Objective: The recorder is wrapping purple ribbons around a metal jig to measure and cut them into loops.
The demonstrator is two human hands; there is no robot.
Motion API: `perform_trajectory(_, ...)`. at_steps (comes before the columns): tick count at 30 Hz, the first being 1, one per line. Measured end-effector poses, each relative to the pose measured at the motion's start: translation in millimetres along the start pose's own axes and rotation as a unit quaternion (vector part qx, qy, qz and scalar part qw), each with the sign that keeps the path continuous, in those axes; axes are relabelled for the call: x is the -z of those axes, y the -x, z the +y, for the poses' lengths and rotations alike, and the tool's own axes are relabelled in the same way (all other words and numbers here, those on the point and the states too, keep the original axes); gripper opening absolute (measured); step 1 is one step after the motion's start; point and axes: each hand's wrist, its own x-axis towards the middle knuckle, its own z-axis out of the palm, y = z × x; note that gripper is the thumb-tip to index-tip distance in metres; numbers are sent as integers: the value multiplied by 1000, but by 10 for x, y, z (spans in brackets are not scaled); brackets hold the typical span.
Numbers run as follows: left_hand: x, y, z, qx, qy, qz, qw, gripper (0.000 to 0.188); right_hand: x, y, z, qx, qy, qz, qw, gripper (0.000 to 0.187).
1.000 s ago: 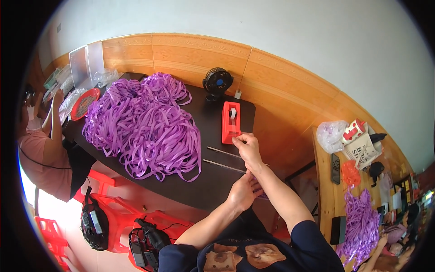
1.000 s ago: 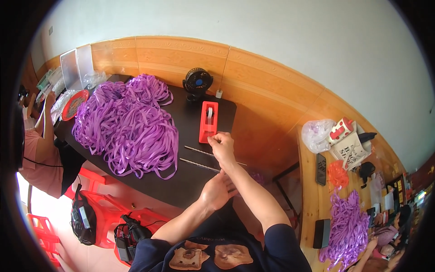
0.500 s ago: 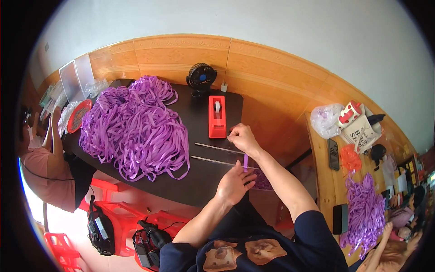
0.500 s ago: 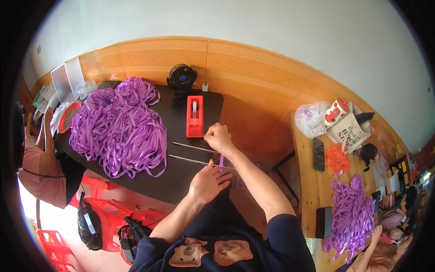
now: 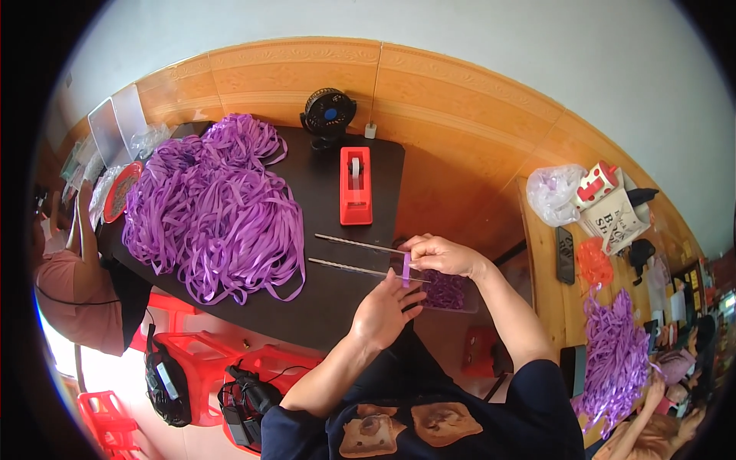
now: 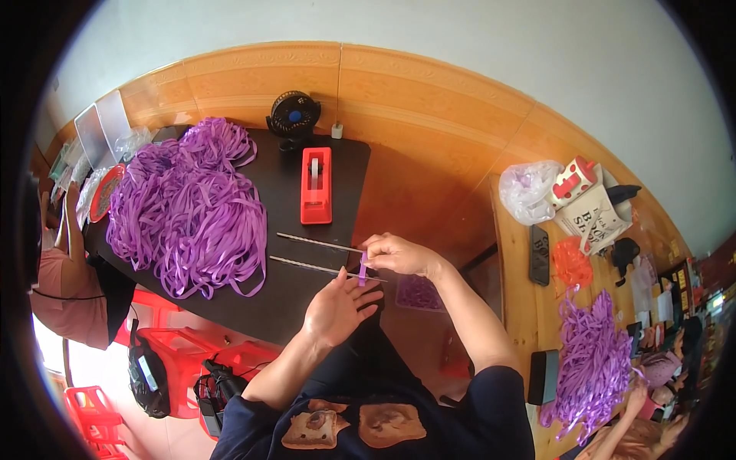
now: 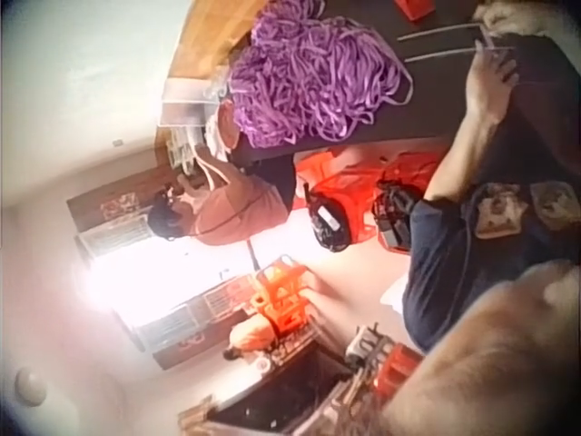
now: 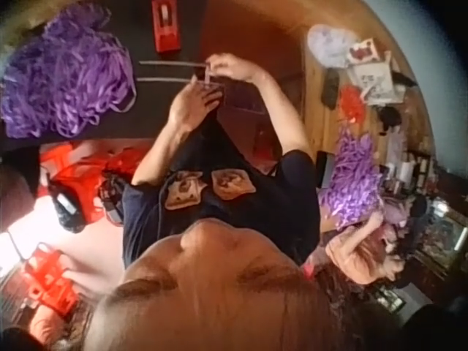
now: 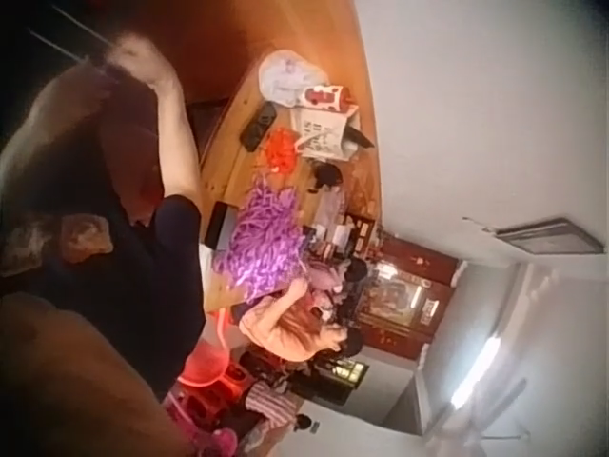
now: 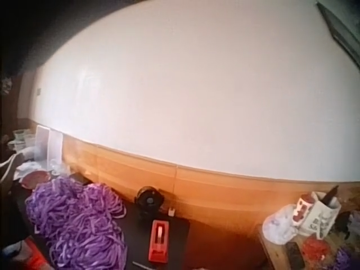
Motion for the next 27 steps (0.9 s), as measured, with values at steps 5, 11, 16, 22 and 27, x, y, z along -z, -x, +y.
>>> perform_trajectory(5, 4, -7, -3, 0, -5, 1, 1000, 68, -4, -47, 95, 53, 88, 12, 995, 13)
perform_trajectory(11, 18, -23, -19, 0, 6, 8, 1000, 64, -8, -63, 130, 31, 95, 17, 995, 21)
perform_trajectory(16, 38, -31, -20, 2, 17, 7, 1000, 59, -39, -75, 139, 41, 123, 31, 991, 19)
perform_trajectory(22, 30, -24, -20, 1, 20, 7, 1000, 58, -22, -83, 113, 56, 111, 15, 992, 16)
perform_trajectory(27, 13, -17, -14, -1, 16, 17, 1000, 62, -13, -96, 106, 59, 113, -4, 992, 15)
